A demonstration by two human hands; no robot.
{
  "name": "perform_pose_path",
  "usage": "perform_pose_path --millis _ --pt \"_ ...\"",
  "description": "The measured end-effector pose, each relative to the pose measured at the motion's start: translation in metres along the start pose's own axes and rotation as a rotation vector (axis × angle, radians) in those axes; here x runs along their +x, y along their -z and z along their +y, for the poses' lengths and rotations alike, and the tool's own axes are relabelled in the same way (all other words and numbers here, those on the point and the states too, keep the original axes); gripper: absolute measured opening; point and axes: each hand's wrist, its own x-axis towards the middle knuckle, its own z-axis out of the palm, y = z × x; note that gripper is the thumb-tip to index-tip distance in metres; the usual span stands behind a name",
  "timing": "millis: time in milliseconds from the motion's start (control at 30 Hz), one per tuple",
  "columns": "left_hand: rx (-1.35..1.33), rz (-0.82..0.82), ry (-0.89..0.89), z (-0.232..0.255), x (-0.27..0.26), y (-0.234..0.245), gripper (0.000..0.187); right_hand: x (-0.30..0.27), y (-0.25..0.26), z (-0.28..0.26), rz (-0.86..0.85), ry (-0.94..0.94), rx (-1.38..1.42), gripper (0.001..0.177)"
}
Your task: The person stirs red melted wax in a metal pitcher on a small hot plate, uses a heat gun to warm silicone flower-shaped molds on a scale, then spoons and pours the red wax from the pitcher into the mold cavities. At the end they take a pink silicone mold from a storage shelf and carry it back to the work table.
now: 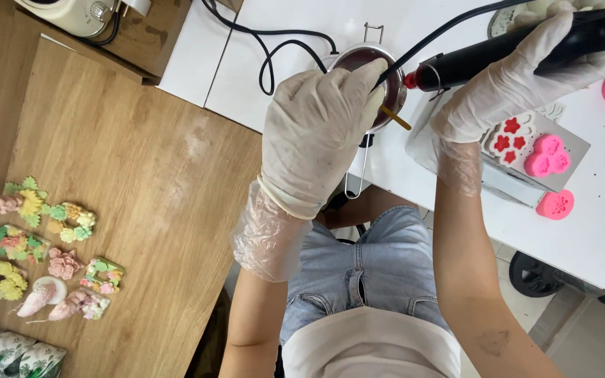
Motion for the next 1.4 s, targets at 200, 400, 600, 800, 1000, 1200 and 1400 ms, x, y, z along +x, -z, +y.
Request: perform_pose_path --millis 200,400,600,800,1000,1200,1400 --pt "0.028 -0.022 0.012 -0.002 -0.001 -0.003 0.030 -0.006 -0.002 -0.001 0.056 -0.146 0.032 0.051" --pt "0.059 0.051 -0.014 -0.003 -0.006 -0.007 0.027 -0.002 0.001 -0.002 0.022 0.058 -0.223 0.051" --pt "-0.020 0.007 0.007 -0.002 -0.005 -0.005 0.028 0.002 0.026 0.023 0.016 0.093 -0.318 0.057" --pt "-0.047 -0.039 0.016 -0.002 -0.002 -0.001 0.031 0.003 0.016 0.013 0.065 -0.006 -0.349 0.059" --pt "-0.067 -0.029 0.021 -0.001 -0.003 -0.003 0.028 0.003 0.031 0.029 -0.037 0.038 -0.182 0.053" --pt "-0.076 -0.073 0.030 0.001 0.001 -0.006 0.032 0.003 0.017 0.019 -0.063 0.010 -0.051 0.059" --pt "-0.077 -0.003 0.021 0.000 0.009 0.000 0.030 0.007 0.004 0.006 -0.047 0.040 -0.118 0.041"
